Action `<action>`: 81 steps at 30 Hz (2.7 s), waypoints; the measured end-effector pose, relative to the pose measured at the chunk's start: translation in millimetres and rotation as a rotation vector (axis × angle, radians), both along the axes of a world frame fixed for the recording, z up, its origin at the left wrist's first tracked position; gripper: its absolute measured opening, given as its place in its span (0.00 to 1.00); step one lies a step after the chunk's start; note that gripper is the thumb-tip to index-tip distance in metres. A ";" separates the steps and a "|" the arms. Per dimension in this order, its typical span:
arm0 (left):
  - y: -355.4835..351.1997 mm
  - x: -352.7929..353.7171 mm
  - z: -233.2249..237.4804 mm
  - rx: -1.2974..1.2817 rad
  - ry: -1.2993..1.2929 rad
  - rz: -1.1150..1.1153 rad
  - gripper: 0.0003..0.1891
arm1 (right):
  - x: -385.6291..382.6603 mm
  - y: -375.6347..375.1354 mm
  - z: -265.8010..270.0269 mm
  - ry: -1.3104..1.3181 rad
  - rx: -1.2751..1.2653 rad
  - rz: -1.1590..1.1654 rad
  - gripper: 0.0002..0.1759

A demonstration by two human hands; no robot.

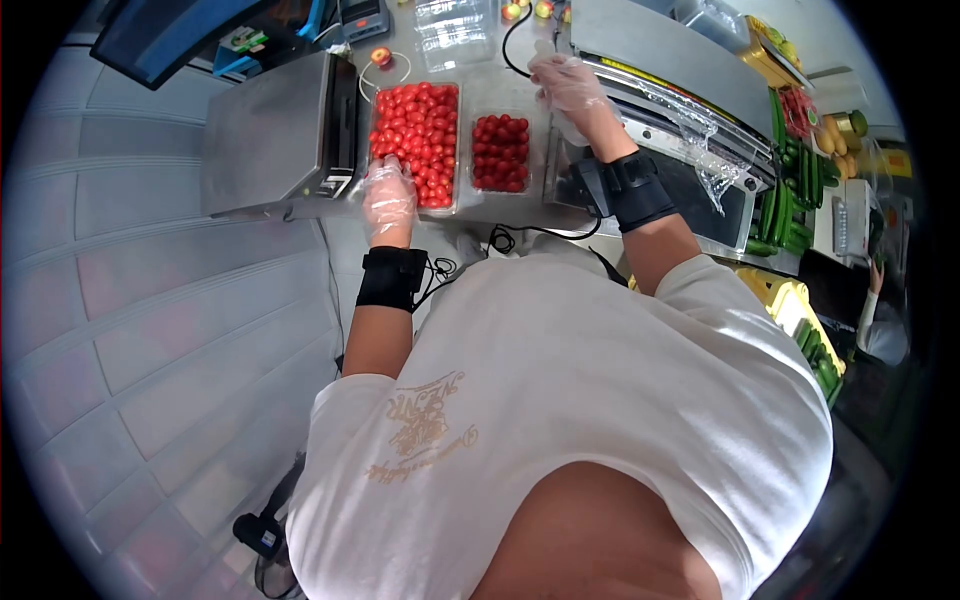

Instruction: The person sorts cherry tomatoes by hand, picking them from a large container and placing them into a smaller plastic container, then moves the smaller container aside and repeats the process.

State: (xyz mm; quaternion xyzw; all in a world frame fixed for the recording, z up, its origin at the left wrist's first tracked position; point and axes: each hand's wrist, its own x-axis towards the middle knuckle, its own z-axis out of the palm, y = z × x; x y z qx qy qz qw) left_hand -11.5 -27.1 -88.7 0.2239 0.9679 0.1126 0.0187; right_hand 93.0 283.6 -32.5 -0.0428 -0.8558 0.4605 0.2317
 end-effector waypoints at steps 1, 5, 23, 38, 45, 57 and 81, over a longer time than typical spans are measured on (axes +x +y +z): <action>-0.2 0.1 -2.2 -0.006 0.037 -0.026 0.13 | 2.5 3.8 -0.3 0.004 -0.001 -0.012 0.08; -0.6 -2.6 -12.0 -0.018 0.069 -0.047 0.13 | 17.9 6.2 10.9 0.010 0.258 -0.123 0.08; 0.7 -3.1 -6.6 0.049 0.033 -0.009 0.14 | -26.4 -56.6 -41.1 -1.073 0.433 0.053 0.28; -0.7 0.9 5.2 0.010 0.013 -0.035 0.14 | -43.7 -44.3 -106.4 -0.934 0.284 -0.065 0.24; -6.6 -2.1 -4.6 0.047 0.119 -0.115 0.13 | -36.9 -54.3 -43.3 -1.133 0.293 -0.063 0.09; -10.7 -12.5 -22.9 0.091 0.321 -0.185 0.10 | -32.5 -138.2 -27.7 -0.657 0.027 0.128 0.22; -4.2 -14.4 -16.3 -0.063 0.062 -0.150 0.15 | -28.1 -198.1 -63.0 -0.577 0.408 0.103 0.14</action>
